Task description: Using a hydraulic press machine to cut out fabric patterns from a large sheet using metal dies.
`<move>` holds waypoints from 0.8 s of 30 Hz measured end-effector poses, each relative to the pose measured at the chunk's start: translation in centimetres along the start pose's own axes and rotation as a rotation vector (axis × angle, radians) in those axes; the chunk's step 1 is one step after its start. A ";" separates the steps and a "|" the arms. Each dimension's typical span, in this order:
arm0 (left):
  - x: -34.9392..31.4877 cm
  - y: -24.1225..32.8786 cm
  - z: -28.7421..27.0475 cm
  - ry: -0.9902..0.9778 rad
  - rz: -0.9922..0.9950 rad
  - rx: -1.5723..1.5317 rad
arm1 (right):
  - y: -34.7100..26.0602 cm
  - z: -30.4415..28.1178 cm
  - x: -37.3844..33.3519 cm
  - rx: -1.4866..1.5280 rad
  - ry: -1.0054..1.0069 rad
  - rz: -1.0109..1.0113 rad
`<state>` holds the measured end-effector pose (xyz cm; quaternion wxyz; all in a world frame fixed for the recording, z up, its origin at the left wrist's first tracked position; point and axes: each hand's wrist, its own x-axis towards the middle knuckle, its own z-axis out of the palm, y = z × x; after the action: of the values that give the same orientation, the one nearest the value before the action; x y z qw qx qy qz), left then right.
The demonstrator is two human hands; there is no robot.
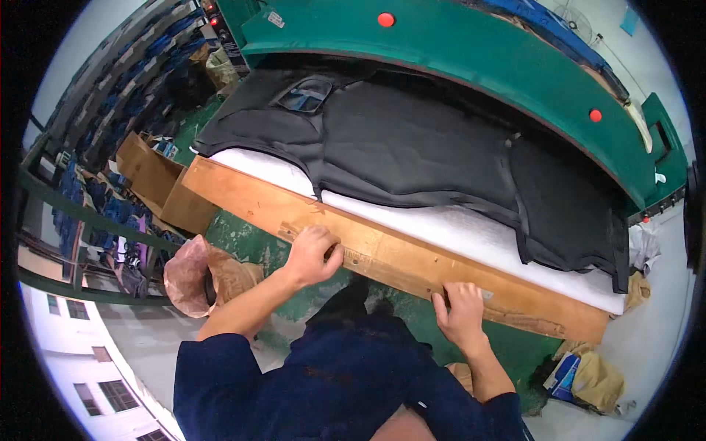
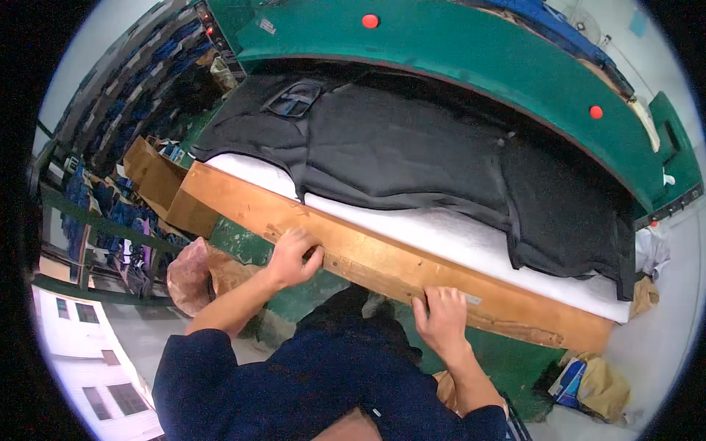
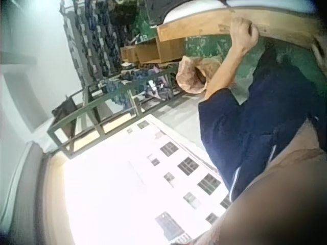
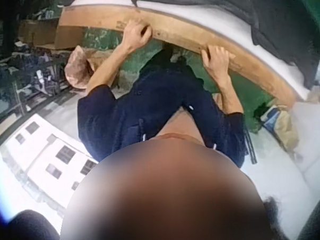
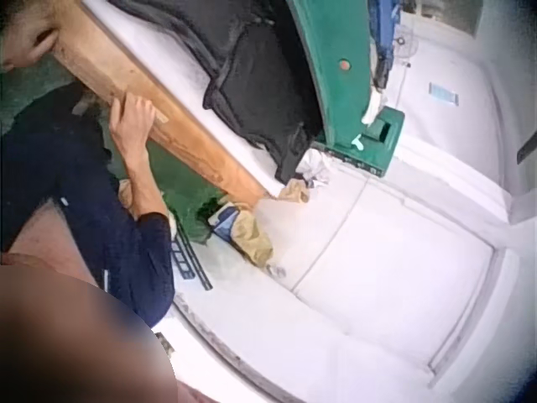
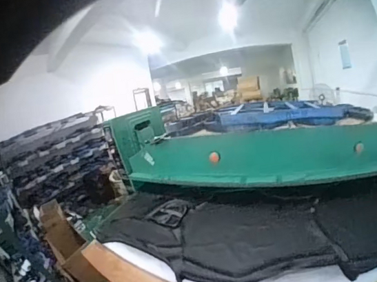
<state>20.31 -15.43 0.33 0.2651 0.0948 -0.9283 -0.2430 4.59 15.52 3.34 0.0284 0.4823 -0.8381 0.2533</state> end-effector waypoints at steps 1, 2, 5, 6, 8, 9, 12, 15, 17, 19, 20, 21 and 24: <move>0.0 0.0 -0.1 -0.008 -0.005 0.005 | 0.0 0.0 0.1 0.010 -0.004 0.002; 0.0 0.2 -0.4 0.002 0.006 0.005 | -0.2 -0.3 0.2 0.025 -0.021 0.014; 0.2 0.2 -1.2 -0.060 0.002 -0.025 | -0.4 -1.3 0.9 0.043 -0.057 0.064; 0.2 0.1 -1.5 -0.117 0.016 -0.069 | 0.0 -1.5 1.2 0.083 -0.133 0.086; 1.1 -1.0 -2.8 -0.299 0.029 -0.196 | 0.6 -2.8 3.0 0.174 -0.355 0.177; 1.9 -1.9 -3.6 -0.297 0.031 -0.200 | 0.6 -2.9 4.2 0.309 -0.436 0.305; 7.2 -6.3 -6.4 -0.222 0.221 -0.225 | -2.5 -3.7 11.4 0.365 -0.443 0.361; 13.8 -13.3 -9.7 -0.001 0.230 -0.115 | -6.7 0.2 20.2 0.423 -0.302 0.132; 16.6 -19.9 -10.9 0.045 0.081 -0.059 | -10.3 3.8 26.6 0.448 -0.357 0.075; 19.9 -23.4 -11.0 -0.051 -0.174 -0.063 | -12.1 7.2 31.1 0.395 -0.267 -0.053; 21.5 -24.8 -10.8 -0.105 -0.227 -0.031 | -12.7 8.8 33.5 0.302 -0.233 -0.092; 22.8 -26.0 -10.5 -0.101 -0.232 0.019 | -13.4 10.5 35.7 0.213 -0.201 -0.132; 25.0 -29.5 -9.9 -0.182 -0.290 0.034 | -15.3 15.3 41.3 0.108 -0.136 -0.085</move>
<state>5.96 -52.49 4.06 0.1405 0.2098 -0.9291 -0.2703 -1.81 -30.39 8.18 -0.0438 0.5341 -0.8021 0.2634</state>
